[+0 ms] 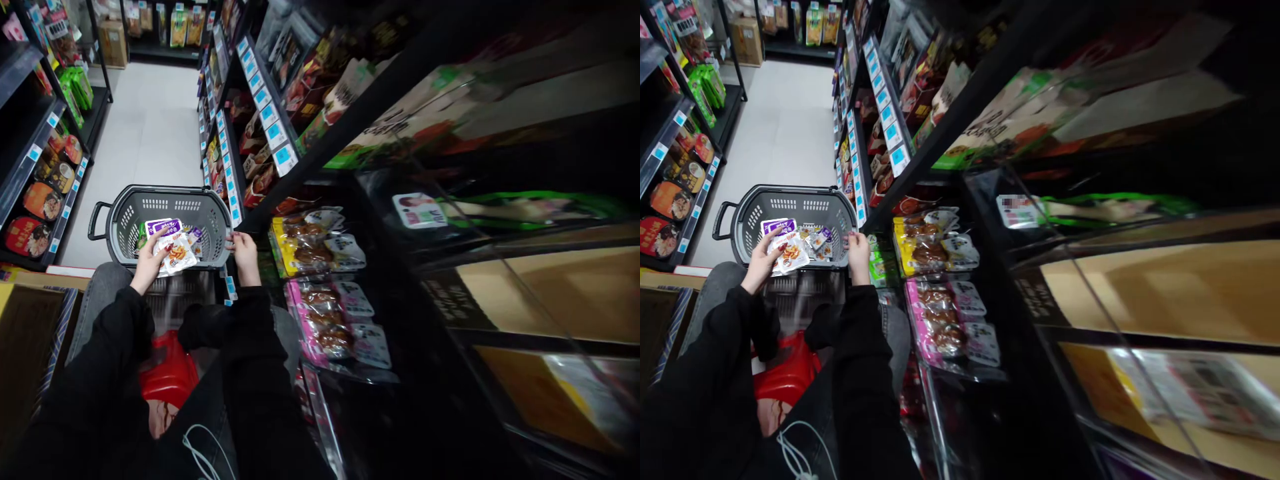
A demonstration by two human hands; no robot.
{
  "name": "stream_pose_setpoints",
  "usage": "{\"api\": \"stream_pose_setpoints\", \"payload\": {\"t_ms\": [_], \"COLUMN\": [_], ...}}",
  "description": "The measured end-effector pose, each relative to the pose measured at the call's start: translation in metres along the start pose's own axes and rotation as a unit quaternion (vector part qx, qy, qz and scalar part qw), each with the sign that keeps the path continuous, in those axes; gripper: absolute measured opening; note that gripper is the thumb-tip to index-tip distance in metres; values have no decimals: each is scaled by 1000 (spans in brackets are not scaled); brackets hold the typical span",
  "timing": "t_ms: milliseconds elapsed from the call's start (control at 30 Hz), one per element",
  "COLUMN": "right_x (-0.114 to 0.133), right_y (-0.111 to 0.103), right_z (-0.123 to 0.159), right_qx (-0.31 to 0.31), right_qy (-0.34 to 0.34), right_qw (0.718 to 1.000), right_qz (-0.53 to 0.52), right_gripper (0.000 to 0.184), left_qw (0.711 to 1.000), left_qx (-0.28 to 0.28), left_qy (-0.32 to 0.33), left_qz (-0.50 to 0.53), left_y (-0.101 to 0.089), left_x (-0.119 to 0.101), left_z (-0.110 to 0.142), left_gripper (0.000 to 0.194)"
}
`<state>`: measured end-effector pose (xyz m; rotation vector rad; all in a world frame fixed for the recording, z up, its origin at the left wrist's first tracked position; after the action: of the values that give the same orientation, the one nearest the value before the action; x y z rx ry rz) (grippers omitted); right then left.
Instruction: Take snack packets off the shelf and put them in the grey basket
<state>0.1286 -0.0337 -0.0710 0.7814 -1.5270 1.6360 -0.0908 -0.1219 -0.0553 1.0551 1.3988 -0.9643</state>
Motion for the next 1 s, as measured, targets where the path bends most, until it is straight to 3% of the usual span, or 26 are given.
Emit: {"api": "stream_pose_setpoints", "payload": {"t_ms": [133,233,333,433,500,600,733,833,933,1000], "right_x": [16,24,26,25,27,32,43,48,50,51], "right_y": [29,46,52,47,40,29,11,2,0,-1], "right_z": [25,44,52,51,50,51,61,68,71,69], "right_qx": [134,177,160,65,14,34,161,181,173,161], "right_qy": [-47,-81,-87,-71,-47,2,44,52,46,35], "right_qw": [979,951,952,965,958,907,788,727,733,780], "right_qz": [-145,-240,-247,-244,-284,-419,-593,-660,-656,-604], "right_gripper": [30,34,33,33,31,25,21,29,30,29], "left_qw": [999,998,996,995,995,995,994,994,994,995], "left_qx": [18,30,33,33,30,19,6,-8,-12,-11], "left_qy": [35,48,63,74,78,85,86,87,83,78], "left_qz": [-31,-35,-51,-58,-58,-58,-59,-65,-68,-66], "left_y": [3,7,8,9,8,7,6,5,5,4], "left_x": [-1,-3,-3,-2,-1,0,0,-1,1,1], "left_z": [-1,0,2,2,1,-1,-1,-1,-1,-1], "left_gripper": [48,54,55,51,50,51,50,50,50,51]}}
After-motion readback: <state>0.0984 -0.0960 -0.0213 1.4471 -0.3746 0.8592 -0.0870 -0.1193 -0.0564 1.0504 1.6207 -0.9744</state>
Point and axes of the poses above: each hand's wrist, its own z-axis away from the middle knuckle, its own y-axis out of the palm, x = y × z, the point moved 1 cm from there along -z, towards the middle knuckle, and after that the axes turned 2 degrees about z, right-handed, at the moved point
